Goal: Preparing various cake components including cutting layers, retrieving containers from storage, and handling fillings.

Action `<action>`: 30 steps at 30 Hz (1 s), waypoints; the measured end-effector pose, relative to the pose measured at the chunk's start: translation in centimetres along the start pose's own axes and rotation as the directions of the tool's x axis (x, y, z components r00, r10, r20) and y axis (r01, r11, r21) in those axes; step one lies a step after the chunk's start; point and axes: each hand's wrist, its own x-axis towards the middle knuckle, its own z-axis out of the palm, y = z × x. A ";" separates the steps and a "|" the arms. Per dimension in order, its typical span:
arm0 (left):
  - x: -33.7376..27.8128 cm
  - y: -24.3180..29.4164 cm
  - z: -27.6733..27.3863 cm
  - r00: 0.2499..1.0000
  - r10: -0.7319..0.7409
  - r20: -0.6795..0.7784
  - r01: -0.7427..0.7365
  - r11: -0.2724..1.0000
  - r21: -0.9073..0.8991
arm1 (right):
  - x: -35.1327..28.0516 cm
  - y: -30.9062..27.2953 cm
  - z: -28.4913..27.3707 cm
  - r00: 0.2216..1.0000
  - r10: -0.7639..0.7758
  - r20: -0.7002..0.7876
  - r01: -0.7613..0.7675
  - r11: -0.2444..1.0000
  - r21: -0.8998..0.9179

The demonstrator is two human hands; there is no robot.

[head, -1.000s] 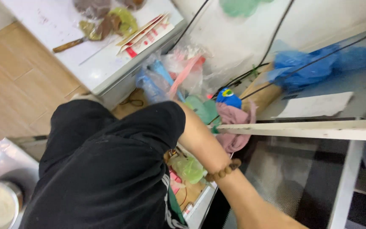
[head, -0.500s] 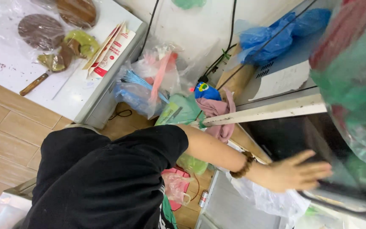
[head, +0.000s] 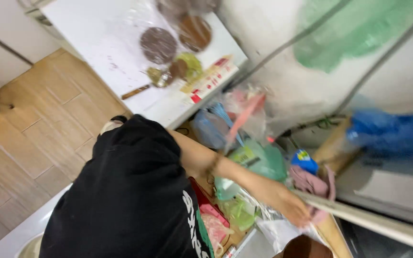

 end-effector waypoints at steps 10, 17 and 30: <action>-31.4 35.1 -1.8 0.609 -0.224 -0.760 0.296 0.954 -0.044 | 29.1 -28.0 53.3 0.944 0.161 0.289 -0.138 0.985 -0.100; -52.6 44.2 -6.2 -0.077 -0.050 -0.996 0.470 0.879 -0.081 | 22.4 -23.5 68.0 0.534 0.473 0.701 -0.785 0.585 0.204; -61.9 37.2 -11.2 -0.050 -0.300 -0.953 0.852 0.485 -0.197 | 18.5 -14.7 80.6 0.501 0.726 0.472 -0.832 0.554 0.030</action>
